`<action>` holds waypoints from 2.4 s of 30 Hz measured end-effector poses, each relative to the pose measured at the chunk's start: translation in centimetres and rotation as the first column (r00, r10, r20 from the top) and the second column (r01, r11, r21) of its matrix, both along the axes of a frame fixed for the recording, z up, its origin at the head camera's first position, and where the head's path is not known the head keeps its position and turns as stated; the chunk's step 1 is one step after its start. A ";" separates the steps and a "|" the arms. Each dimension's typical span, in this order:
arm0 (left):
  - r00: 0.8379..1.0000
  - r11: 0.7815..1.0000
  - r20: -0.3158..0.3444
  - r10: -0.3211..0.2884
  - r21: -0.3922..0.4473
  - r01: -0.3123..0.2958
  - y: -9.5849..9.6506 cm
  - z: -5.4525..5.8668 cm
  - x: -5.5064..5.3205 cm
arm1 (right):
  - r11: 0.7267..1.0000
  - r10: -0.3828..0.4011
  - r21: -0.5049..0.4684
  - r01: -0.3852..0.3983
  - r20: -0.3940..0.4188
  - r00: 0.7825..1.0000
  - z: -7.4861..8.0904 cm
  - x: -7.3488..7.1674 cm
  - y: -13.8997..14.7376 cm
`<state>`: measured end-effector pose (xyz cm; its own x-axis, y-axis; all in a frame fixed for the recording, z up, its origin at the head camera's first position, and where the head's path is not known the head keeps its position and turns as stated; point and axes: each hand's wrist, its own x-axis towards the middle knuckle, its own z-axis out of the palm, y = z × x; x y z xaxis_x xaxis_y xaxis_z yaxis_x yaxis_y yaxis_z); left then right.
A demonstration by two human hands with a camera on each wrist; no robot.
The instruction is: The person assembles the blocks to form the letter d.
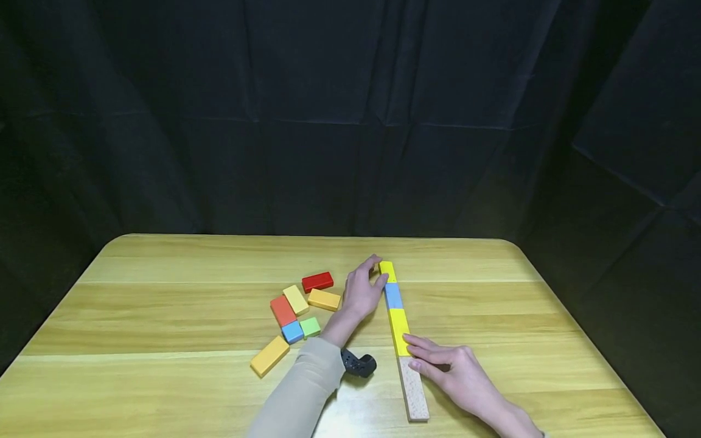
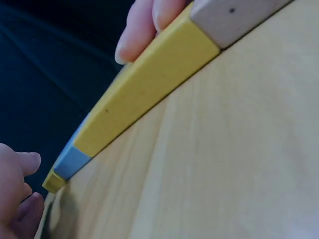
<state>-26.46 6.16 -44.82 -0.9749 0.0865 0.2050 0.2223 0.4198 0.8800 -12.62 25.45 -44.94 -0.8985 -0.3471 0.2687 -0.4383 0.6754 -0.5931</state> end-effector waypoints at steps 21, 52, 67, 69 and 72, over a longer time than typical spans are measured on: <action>0.994 0.995 -0.062 -0.095 0.023 0.096 -2.1 2.5 3.8 | 1.000 -0.013 0.001 0.013 0.037 0.999 0.2 0.1 0.4; 0.969 0.969 -0.044 -0.243 0.020 0.244 -9.3 1.2 14.0 | 1.000 0.014 -0.014 -0.014 -0.005 1.000 0.1 0.0 0.5; 0.992 0.993 -0.036 -0.119 0.023 0.120 -15.1 1.2 17.3 | 1.000 0.012 -0.028 -0.012 0.006 1.000 0.0 0.0 0.3; 0.994 0.995 -0.056 -0.097 0.018 0.098 -15.8 1.1 17.5 | 1.000 0.011 -0.023 -0.011 0.010 1.000 0.1 0.0 0.3; 0.994 0.998 -0.091 -0.063 0.001 0.063 -16.6 1.0 17.7 | 1.000 0.011 -0.011 -0.011 0.005 1.000 0.1 0.0 0.3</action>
